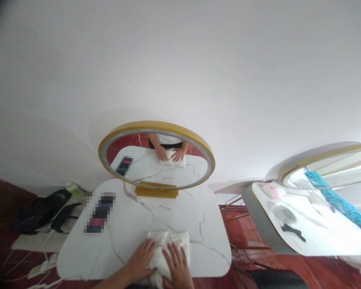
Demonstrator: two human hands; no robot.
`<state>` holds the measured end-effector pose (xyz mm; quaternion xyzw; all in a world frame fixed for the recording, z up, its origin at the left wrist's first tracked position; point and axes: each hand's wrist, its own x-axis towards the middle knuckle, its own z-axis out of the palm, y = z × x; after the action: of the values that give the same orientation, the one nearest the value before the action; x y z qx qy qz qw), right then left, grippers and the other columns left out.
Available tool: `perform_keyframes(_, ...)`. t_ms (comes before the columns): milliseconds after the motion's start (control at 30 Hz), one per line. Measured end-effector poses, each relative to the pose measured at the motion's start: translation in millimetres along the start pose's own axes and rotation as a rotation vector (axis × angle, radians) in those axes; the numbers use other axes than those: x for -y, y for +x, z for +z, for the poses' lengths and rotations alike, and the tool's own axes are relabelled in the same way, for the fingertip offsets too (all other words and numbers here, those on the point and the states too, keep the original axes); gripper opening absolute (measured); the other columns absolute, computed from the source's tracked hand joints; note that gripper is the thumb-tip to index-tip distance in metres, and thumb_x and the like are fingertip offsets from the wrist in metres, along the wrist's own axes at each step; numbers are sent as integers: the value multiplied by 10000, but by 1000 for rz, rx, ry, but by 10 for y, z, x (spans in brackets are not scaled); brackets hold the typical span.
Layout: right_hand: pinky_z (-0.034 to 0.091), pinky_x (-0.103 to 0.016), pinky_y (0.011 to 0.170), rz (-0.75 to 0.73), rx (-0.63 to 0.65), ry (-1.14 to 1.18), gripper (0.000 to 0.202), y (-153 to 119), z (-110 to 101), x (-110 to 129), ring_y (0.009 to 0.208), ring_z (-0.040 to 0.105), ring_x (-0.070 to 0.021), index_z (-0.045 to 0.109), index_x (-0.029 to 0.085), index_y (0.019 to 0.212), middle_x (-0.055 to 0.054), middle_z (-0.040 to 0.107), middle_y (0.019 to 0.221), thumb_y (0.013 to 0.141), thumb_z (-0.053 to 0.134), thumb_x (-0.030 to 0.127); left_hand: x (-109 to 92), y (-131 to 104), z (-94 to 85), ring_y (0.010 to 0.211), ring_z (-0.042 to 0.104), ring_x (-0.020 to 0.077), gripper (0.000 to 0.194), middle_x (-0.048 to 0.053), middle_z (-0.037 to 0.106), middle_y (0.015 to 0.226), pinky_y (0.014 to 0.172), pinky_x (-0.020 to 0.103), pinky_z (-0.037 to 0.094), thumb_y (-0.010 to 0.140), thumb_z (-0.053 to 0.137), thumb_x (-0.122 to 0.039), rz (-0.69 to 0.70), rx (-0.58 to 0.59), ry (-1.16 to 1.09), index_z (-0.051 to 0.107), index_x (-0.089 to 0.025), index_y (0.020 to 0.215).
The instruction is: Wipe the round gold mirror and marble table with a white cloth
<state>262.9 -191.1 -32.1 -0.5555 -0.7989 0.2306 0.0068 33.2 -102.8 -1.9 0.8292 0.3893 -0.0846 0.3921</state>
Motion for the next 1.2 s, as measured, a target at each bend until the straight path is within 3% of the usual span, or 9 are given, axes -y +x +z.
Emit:
perform_keyframes(133, 130, -570, 1109, 26, -22, 5, 853, -68, -82, -93, 1393, 168, -354, 5, 342, 1462, -14, 76, 1535, 798, 506, 531, -181, 153, -26, 1388, 186, 332, 887, 119, 267, 1512, 1155, 442, 114, 671, 609, -473, -29, 30, 25, 305, -156, 1442)
perform_keyframes(267, 99, -561, 1117, 83, -85, -16, 837, 43, -198, -82, 1403, 125, -346, 4, 310, 1469, -15, 35, 1542, 816, 496, 488, -210, 281, -61, 1386, 196, 295, 791, 68, 288, 1508, 1154, 405, 101, 731, 537, -469, -84, -49, 72, 314, -196, 1439)
perform_keyframes(433, 85, -548, 1126, 149, -126, -21, 788, 321, -364, -115, 1417, 79, -308, 13, 331, 1470, 23, -1, 1542, 833, 470, 408, -226, 488, -202, 1363, 248, 269, 749, 53, 324, 1491, 1146, 381, 155, 709, 553, -322, -132, -160, 151, 354, -191, 1419)
perform_keyframes(633, 92, -542, 1127, 222, -120, 5, 753, 774, -634, -246, 1422, 67, -279, 35, 370, 1464, 52, 3, 1543, 840, 456, 354, -240, 819, -507, 1318, 334, 236, 690, 71, 406, 1436, 1124, 368, 208, 715, 497, -202, -191, -279, 247, 386, -153, 1394)
perform_keyframes(867, 126, -541, 1118, 244, -54, 92, 676, 1176, -893, -414, 1421, 102, -250, 106, 406, 1454, 54, 78, 1546, 862, 433, 414, -195, 1154, -765, 1329, 327, 235, 737, 88, 366, 1462, 1111, 389, 217, 686, 482, -124, -280, -287, 302, 341, -141, 1409)
perform_keyframes(1033, 121, -527, 1122, 213, -88, 96, 681, 1168, -898, -446, 1421, 103, -244, 99, 409, 1454, 61, 63, 1544, 863, 436, 445, -231, 1173, -786, 1361, 275, 233, 795, 98, 316, 1489, 1119, 354, 200, 671, 478, -146, -301, -246, 302, 274, -114, 1439)
perform_keyframes(1200, 61, -493, 1139, 148, -116, 58, 727, 981, -884, -457, 1420, 106, -253, 92, 391, 1458, 61, 62, 1541, 841, 464, 485, -326, 1045, -711, 1376, 233, 243, 875, 103, 271, 1510, 1129, 322, 170, 624, 506, -227, -284, -195, 298, 248, -90, 1449)
